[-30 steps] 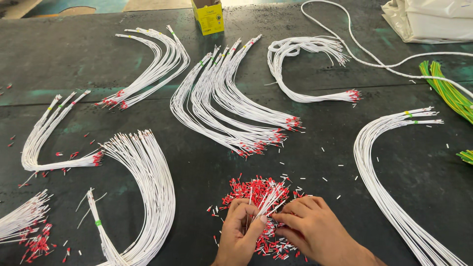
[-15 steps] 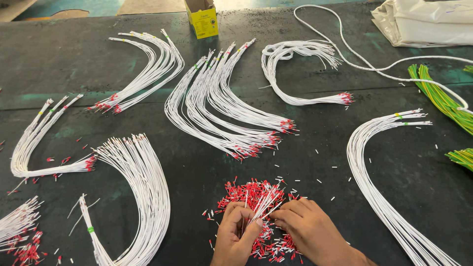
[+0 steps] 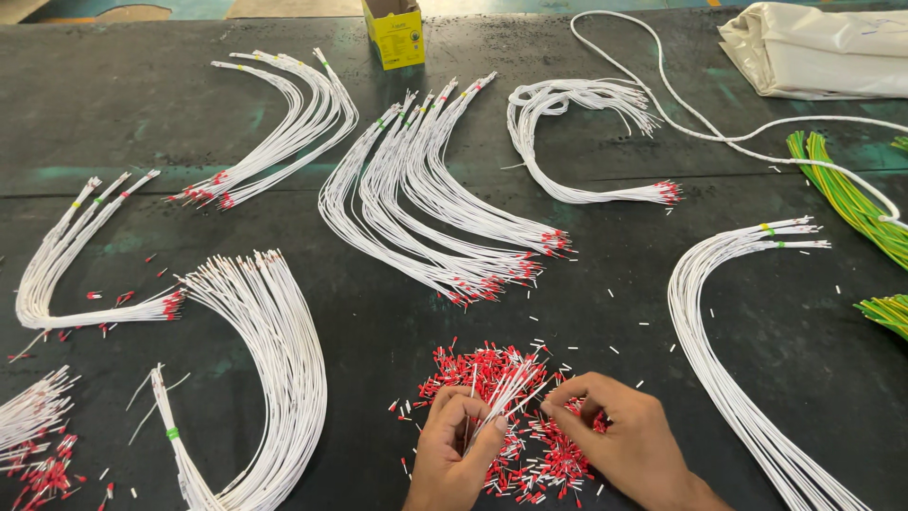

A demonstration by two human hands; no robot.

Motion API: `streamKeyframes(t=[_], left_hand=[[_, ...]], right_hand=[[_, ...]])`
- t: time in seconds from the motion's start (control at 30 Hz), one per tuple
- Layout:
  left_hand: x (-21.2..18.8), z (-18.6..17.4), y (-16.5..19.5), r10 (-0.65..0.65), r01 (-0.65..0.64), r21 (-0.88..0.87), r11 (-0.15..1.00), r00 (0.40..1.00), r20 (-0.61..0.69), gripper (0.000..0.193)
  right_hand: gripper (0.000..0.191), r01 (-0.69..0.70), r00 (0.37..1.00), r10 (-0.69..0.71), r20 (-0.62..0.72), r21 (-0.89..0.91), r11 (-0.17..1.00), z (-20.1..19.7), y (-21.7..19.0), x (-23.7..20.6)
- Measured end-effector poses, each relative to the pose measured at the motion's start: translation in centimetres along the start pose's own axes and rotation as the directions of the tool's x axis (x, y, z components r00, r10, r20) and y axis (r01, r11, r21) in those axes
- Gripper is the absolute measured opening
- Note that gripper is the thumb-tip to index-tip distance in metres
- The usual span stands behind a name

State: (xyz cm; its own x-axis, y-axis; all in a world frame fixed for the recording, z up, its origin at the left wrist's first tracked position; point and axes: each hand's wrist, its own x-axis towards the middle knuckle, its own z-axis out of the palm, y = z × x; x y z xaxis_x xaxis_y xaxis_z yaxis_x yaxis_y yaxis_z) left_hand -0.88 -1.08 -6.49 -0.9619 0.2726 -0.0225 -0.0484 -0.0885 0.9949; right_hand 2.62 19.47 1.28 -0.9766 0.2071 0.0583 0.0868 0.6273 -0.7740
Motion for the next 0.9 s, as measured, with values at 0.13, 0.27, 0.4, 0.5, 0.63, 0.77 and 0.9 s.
streamKeyframes(t=[0.13, 0.27, 0.4, 0.5, 0.63, 0.77, 0.9], left_hand=[[0.0, -0.2, 0.4, 0.014, -0.013, 0.041, 0.999, 1.000, -0.011, 0.014], [-0.1, -0.2, 0.8, 0.005, -0.005, 0.065, 0.998, 1.000, -0.006, 0.016], [-0.1, -0.1, 1.0, -0.040, 0.041, 0.069, 0.997, 0.999, -0.005, 0.016], [0.0, -0.1, 0.9, -0.025, 0.025, 0.051, 0.998, 1.000, 0.004, 0.015], [0.1, -0.1, 0.6, -0.018, 0.018, 0.017, 1.000, 1.000, 0.014, 0.014], [0.1, -0.3, 0.8, 0.002, -0.002, 0.016, 1.000, 1.000, 0.015, 0.014], [0.0, -0.5, 1.3, -0.046, 0.046, 0.039, 0.998, 0.999, -0.005, 0.015]], right_hand=[[0.025, 0.148, 0.982, -0.133, -0.136, 0.109, 0.983, -0.2, 0.2, 0.0], [0.026, -0.024, 0.991, 0.064, -0.121, 0.312, 0.950, -0.4, 0.7, 0.0], [0.023, -0.110, 0.983, 0.173, -0.061, 0.557, 0.823, -0.5, 1.1, 0.5], [0.024, -0.160, 0.973, 0.230, -0.021, 0.655, 0.738, -0.6, 1.3, 0.8], [0.019, -0.148, 0.978, 0.207, -0.015, 0.652, 0.744, -0.7, 1.8, 1.0], [0.017, -0.011, 0.989, 0.083, -0.121, 0.504, 0.864, -0.7, 2.4, 1.2], [0.020, -0.203, 0.967, 0.255, 0.003, 0.616, 0.761, -0.4, 3.0, 1.6]])
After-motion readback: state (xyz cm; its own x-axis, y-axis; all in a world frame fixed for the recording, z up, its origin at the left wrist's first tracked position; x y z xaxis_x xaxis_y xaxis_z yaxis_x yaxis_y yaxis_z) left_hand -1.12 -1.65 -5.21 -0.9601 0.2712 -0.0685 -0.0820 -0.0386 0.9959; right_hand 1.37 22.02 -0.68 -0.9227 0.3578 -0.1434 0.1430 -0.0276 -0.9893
